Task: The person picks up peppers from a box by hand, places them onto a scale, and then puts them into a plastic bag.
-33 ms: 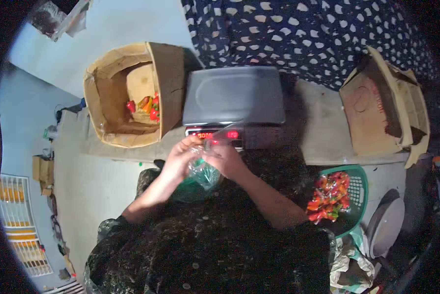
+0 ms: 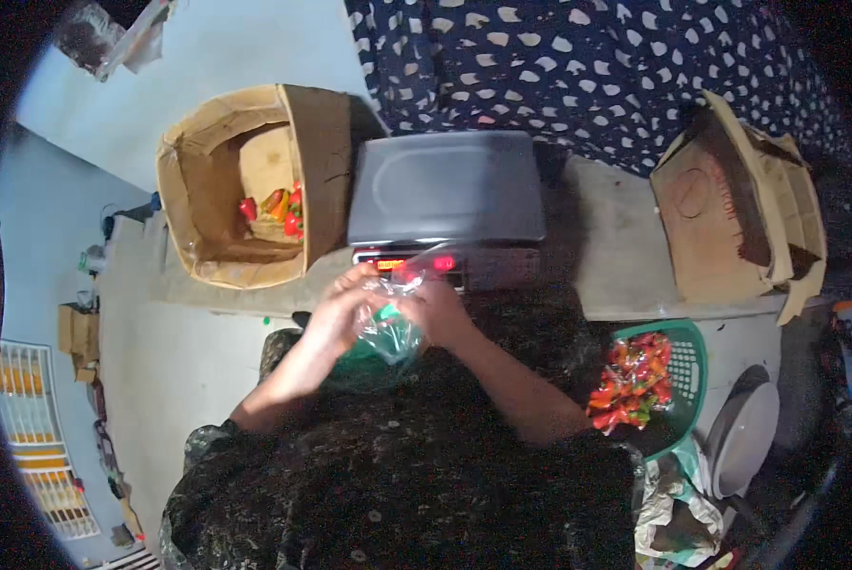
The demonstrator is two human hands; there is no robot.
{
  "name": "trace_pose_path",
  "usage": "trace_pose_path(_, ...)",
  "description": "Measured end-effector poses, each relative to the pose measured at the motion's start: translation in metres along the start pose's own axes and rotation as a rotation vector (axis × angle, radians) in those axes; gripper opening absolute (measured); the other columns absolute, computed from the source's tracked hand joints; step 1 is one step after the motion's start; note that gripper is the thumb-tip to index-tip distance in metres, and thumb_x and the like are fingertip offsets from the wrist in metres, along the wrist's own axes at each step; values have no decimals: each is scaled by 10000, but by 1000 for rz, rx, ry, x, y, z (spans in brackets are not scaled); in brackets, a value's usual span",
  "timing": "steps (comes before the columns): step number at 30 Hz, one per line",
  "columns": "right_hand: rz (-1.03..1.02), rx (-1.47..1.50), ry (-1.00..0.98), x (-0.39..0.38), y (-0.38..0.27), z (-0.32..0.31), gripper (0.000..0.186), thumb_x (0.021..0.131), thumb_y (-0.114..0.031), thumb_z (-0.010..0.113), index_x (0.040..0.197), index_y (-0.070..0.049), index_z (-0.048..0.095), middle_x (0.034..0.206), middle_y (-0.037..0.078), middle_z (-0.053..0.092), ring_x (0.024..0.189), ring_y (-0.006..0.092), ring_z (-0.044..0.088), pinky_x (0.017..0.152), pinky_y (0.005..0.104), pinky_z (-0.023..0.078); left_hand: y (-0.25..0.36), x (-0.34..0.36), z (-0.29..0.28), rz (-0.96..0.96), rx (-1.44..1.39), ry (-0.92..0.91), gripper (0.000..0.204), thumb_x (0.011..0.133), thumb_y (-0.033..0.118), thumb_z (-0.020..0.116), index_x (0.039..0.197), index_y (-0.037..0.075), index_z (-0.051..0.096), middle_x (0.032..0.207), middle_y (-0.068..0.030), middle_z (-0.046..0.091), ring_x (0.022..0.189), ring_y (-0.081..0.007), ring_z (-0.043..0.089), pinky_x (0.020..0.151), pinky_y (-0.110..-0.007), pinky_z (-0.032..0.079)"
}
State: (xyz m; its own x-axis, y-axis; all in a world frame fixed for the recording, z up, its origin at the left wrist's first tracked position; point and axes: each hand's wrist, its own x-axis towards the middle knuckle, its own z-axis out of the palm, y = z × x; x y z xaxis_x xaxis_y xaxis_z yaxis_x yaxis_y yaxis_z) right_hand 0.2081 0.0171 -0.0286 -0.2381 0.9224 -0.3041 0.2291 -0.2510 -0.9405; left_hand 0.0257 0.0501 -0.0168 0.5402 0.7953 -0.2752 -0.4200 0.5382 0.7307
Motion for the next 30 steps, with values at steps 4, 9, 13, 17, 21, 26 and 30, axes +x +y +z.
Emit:
trace_pose_path(4, -90, 329, 226, 9, 19, -4, 155, 790, -151, 603, 884, -32, 635, 792, 69, 601, 700, 127, 566, 594, 267, 449, 2, 3, 1, -105, -131, 160, 177, 871, 103, 582, 1042, 72, 548, 896, -24, 627, 801, -132, 619, 701, -259, 516)
trace_pose_path(9, -91, 781, 282, 14, 31, -6, 111, 781, -101, 593, 859, -46, 537, 699, 17, 527, 603, 97, 507, 526, 238, 411, -7, 6, 7, 0, 373, -58, 188, 854, 54, 597, 1036, 53, 550, 887, 13, 606, 830, -81, 583, 728, -227, 475)
trace_pose_path(13, 38, 606, 211, 6, 15, 0, 130, 821, -124, 582, 872, -74, 473, 719, 4, 511, 618, 86, 488, 539, 233, 396, -9, 24, -26, 103, 665, -61, 158, 835, -14, 572, 988, 24, 551, 872, 8, 598, 831, -58, 547, 757, -219, 442)
trace_pose_path(17, -174, 45, 234, 7, 43, 17, 82, 858, -110, 542, 918, -63, 511, 785, 5, 565, 683, 96, 526, 603, 234, 427, -15, 40, -42, 121, 439, 158, 147, 874, 58, 539, 1011, 8, 558, 895, -35, 619, 848, -114, 585, 772, -256, 468)
trace_pose_path(21, 19, 169, 327, 13, 35, 10, 197, 890, -200, 520, 869, -14, 581, 842, 53, 592, 790, 159, 575, 713, 299, 476, -12, 16, -34, -135, -391, -77, 235, 897, 107, 508, 1118, 28, 532, 859, -33, 613, 752, -124, 594, 684, -283, 494)
trace_pose_path(26, -85, 704, 324, 19, 29, -7, 174, 905, -181, 508, 903, -21, 575, 810, 34, 575, 734, 139, 561, 642, 286, 474, -8, 19, -25, -102, 581, -187, 179, 856, 121, 589, 1014, 47, 550, 744, 19, 538, 640, -50, 489, 572, -228, 404)
trace_pose_path(30, 72, 1007, -11, 8, 16, 7, 174, 891, -195, 540, 920, -25, 559, 758, 14, 558, 677, 115, 545, 576, 275, 450, -16, 33, -50, 237, 514, 84, 71, 874, 100, 565, 901, 37, 548, 784, 17, 544, 732, -82, 504, 647, -235, 422)
